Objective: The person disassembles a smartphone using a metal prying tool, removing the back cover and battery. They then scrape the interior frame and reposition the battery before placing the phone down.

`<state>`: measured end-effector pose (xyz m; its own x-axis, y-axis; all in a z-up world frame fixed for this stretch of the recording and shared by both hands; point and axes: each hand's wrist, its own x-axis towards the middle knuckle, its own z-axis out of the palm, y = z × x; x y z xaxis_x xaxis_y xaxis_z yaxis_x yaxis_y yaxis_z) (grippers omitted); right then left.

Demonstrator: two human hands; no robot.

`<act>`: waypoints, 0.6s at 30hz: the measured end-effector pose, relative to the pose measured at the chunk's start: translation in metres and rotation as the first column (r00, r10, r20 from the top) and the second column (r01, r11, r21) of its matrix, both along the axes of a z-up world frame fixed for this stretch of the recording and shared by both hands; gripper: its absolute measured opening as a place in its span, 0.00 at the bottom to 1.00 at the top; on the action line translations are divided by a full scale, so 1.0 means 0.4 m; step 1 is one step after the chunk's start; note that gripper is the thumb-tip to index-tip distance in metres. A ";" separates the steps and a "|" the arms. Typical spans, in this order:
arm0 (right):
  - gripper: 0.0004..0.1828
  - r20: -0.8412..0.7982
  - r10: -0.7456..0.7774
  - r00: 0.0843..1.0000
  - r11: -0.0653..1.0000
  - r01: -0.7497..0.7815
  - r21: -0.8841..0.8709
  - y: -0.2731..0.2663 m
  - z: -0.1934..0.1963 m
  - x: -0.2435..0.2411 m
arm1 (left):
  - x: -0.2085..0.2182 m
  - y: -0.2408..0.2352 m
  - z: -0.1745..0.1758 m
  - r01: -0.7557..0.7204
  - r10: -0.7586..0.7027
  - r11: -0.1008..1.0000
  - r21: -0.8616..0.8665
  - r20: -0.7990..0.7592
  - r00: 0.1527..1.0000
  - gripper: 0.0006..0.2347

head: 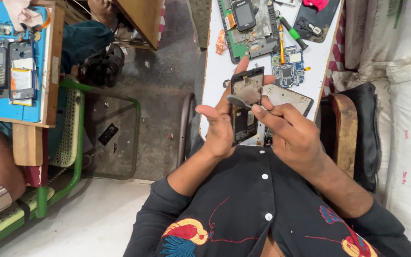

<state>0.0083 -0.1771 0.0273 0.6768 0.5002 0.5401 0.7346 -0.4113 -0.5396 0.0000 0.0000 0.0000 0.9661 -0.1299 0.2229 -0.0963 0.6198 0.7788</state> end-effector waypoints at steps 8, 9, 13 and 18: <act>0.32 -0.102 0.034 0.994 0.999 -0.037 -0.032 0.013 0.006 -0.040 | 0.005 0.027 0.029 -0.022 0.023 0.999 0.030 -0.008 1.000 0.53; 0.32 -0.064 0.001 0.998 1.000 -0.002 -0.020 0.016 0.013 -0.036 | 0.006 0.022 0.030 0.000 -0.001 1.000 0.021 0.012 1.000 0.54; 0.31 -0.048 -0.060 0.997 0.998 0.060 -0.009 0.018 0.028 -0.015 | 0.009 0.003 0.024 0.027 -0.026 0.999 -0.046 0.025 0.999 0.53; 0.34 -0.168 0.061 0.984 0.993 -0.077 -0.090 0.006 0.005 -0.042 | 0.022 0.044 0.008 -0.010 0.010 0.998 -0.061 -0.003 1.000 0.54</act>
<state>-0.0087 -0.1748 0.0293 0.7147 0.5928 0.3714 0.6673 -0.4187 -0.6159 0.0090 0.0174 0.0033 0.9679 -0.1064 0.2278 -0.1009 0.6655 0.7395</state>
